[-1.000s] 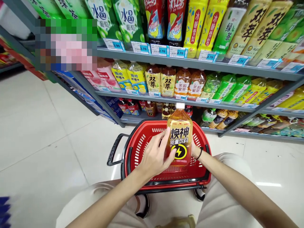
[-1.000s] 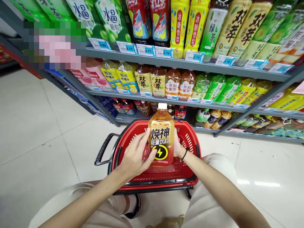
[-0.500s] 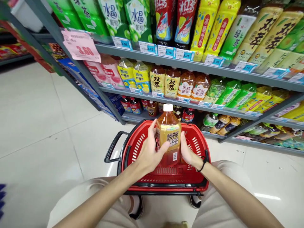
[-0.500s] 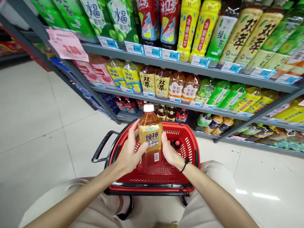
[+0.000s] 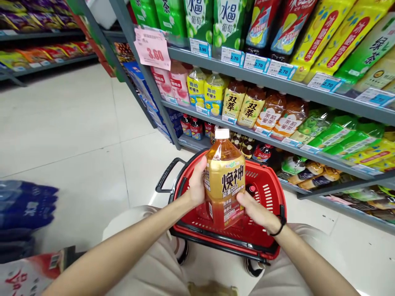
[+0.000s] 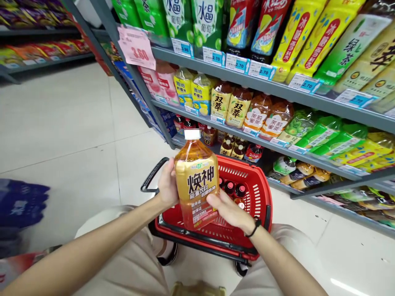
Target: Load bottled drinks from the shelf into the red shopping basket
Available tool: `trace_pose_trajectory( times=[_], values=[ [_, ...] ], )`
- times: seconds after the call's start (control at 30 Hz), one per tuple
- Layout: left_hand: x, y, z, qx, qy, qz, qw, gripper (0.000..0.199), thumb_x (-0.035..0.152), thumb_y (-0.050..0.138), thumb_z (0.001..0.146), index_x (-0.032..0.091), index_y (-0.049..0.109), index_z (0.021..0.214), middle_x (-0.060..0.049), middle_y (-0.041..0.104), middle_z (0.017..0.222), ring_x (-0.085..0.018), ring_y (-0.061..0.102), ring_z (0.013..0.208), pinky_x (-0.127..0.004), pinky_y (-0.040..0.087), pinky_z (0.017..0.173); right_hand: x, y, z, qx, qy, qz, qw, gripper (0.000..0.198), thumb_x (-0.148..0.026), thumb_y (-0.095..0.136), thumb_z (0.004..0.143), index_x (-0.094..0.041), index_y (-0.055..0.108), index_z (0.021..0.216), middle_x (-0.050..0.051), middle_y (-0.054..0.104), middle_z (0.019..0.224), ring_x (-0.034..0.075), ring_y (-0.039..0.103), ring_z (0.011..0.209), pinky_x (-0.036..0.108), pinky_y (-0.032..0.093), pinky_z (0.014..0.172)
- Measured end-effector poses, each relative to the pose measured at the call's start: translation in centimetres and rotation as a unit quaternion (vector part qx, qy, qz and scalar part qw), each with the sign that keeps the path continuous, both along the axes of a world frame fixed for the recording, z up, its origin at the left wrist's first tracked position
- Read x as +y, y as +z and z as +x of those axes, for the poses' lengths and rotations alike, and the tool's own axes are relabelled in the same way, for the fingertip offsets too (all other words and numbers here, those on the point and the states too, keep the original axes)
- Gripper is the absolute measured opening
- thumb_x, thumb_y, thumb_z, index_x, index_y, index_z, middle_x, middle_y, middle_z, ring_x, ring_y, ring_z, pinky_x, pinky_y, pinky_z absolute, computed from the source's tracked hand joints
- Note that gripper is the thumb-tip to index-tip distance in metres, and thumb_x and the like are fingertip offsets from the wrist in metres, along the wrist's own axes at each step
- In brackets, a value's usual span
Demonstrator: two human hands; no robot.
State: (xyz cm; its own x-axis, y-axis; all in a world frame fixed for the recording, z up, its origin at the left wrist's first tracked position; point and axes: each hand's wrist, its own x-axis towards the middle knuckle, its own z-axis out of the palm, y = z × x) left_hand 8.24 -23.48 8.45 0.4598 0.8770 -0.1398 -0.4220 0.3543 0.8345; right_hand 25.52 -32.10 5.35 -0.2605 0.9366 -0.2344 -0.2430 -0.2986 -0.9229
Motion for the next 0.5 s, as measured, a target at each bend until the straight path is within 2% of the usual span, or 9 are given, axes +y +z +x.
trace_pose_trajectory(
  times=[0.13,0.3,0.37,0.5],
  values=[
    [0.3,0.9,-0.2,-0.008,-0.036,0.002,0.999,0.091,0.093,0.061,0.072,0.017,0.074,0.119,-0.017,0.080,0.107,-0.051,0.066,0.129,-0.066,0.056,0.102,-0.3,-0.5,-1.7,-0.029,-0.005,0.024,0.999,0.075,-0.082,0.077,0.081,-0.023,0.070,0.126,0.013,0.073,0.135,0.033,0.067,0.127,0.051,0.051,0.116],
    [0.0,0.8,-0.7,-0.009,-0.034,0.029,0.999,0.090,0.093,0.063,0.071,0.017,0.074,0.119,-0.017,0.079,0.117,-0.051,0.063,0.134,-0.064,0.056,0.105,-0.6,-0.6,-2.3,-0.030,-0.001,0.053,0.998,0.070,-0.082,0.078,0.080,-0.022,0.071,0.116,0.013,0.077,0.120,0.032,0.072,0.110,0.051,0.057,0.104],
    [-0.1,0.7,-0.9,-0.013,-0.053,0.033,0.998,0.090,0.093,0.062,0.071,0.017,0.074,0.119,-0.017,0.079,0.119,-0.051,0.063,0.134,-0.063,0.056,0.104,-0.7,-0.7,-2.4,-0.029,0.006,0.055,0.998,0.070,-0.082,0.077,0.081,-0.023,0.070,0.116,0.013,0.077,0.118,0.032,0.073,0.108,0.050,0.057,0.102],
    [-0.3,0.4,-0.9,-0.021,-0.099,-0.004,0.995,0.092,0.093,0.060,0.071,0.015,0.075,0.116,-0.019,0.079,0.113,-0.051,0.068,0.126,-0.064,0.058,0.100,-1.0,-1.3,-2.0,-0.046,-0.013,0.040,0.998,0.072,-0.082,0.079,0.079,-0.023,0.069,0.118,0.013,0.076,0.122,0.033,0.070,0.115,0.050,0.056,0.106]
  ],
)
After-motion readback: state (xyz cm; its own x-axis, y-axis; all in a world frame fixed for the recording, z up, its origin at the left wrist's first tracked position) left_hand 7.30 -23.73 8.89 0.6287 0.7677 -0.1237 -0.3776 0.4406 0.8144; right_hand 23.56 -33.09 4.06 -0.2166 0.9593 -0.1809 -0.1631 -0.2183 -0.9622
